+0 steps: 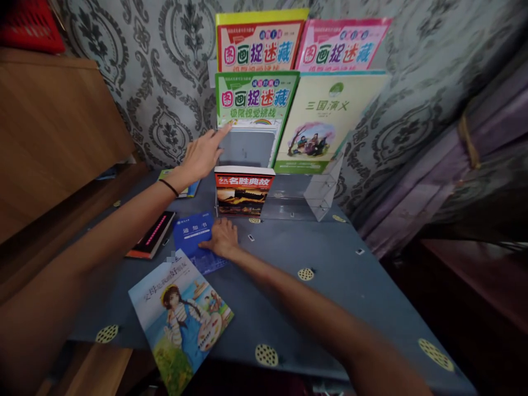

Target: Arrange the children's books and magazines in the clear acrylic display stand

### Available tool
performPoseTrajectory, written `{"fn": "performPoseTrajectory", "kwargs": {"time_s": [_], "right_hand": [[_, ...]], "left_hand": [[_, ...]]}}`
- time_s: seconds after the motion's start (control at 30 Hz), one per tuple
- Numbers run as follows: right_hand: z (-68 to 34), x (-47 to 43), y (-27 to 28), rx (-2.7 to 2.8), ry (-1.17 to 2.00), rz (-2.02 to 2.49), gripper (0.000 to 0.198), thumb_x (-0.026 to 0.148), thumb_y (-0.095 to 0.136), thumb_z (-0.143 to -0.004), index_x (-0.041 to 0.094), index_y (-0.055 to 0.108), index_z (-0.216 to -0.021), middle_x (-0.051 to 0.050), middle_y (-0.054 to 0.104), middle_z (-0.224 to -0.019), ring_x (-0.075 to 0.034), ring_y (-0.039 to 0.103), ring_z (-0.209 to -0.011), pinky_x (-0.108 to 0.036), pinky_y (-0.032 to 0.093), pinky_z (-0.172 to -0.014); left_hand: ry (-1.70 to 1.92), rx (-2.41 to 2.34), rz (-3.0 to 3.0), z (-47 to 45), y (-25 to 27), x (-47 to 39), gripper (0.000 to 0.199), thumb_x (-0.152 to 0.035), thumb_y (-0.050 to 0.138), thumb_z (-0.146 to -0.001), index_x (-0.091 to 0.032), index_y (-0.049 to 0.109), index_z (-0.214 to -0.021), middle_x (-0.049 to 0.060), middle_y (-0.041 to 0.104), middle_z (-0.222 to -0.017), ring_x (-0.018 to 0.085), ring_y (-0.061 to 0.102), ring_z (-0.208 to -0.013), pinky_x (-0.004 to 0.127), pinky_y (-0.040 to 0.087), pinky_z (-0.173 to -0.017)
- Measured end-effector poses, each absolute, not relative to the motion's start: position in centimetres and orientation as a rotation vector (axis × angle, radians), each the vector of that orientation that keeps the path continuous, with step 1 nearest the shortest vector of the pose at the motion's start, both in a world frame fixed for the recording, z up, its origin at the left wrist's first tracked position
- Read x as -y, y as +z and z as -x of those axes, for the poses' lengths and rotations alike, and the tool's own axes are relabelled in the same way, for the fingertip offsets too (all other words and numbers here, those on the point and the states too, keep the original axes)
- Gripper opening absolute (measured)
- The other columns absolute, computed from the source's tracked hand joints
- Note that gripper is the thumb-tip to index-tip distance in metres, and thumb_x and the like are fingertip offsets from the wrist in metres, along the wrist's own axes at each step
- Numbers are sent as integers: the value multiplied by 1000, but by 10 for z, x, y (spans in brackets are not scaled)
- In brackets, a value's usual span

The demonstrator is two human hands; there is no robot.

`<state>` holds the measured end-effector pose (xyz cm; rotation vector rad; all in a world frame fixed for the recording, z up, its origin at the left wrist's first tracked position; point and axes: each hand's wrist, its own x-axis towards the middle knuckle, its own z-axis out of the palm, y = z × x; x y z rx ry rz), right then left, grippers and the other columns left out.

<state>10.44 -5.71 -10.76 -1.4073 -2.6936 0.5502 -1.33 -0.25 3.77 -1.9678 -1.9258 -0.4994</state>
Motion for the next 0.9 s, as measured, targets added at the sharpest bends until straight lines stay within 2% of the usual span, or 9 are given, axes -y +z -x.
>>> {"fn": "performPoseTrajectory", "kwargs": {"time_s": [0.2,0.33,0.47,0.57,0.73,0.83,0.9], "right_hand": [[-97,46,-112,2520,726,1508,77,43,89,-64,12,58,-128,-25,53,-139,-42,50,-130,-52,42,-104],[-95,33,-118,2403,869,1521,55,33,93,-56,17,67,-101,-19,63,-124,-42,56,-123,-47,45,-96],[-96,23,-122,2353,990,1447,29,26,87,-64,17,63,-77,-7,70,-91,-29,67,-96,-34,49,-78],[-102,24,-119,2328,1071,1310,21,24,80,-70,17,60,-70,0,66,-73,-19,65,-77,-26,47,-65],[-141,29,-102,2294,1142,954,18,26,74,-75,17,60,-68,2,62,-67,-16,61,-70,-24,48,-62],[-184,31,-86,2245,1284,632,24,34,66,-82,19,57,-65,2,58,-65,-15,57,-64,-26,50,-59],[-218,32,-72,2153,1373,596,27,43,64,-85,21,60,-70,1,60,-69,-16,59,-61,-29,53,-56]], "left_hand": [[-538,1933,1957,13,38,4,64,-19,42,-99,-29,25,-159,13,56,-135,31,60,-114,42,45,-95],[-542,1907,1936,13,37,3,63,-18,40,-99,-29,25,-159,12,57,-135,28,61,-112,39,47,-92],[-535,1908,1916,13,35,3,62,-18,41,-98,-28,27,-158,12,59,-132,27,63,-107,37,48,-89],[-551,1848,1910,15,34,4,62,-20,42,-99,-28,28,-159,11,61,-129,27,64,-104,35,49,-85],[-563,1825,1924,17,36,6,61,-21,45,-99,-28,30,-158,9,64,-123,24,65,-100,31,48,-82],[-578,1834,1932,17,38,5,62,-22,50,-97,-26,33,-157,11,66,-122,25,65,-101,33,50,-83],[-589,1831,1936,17,40,4,62,-22,50,-97,-26,35,-156,11,66,-121,25,66,-101,33,50,-84]]}}
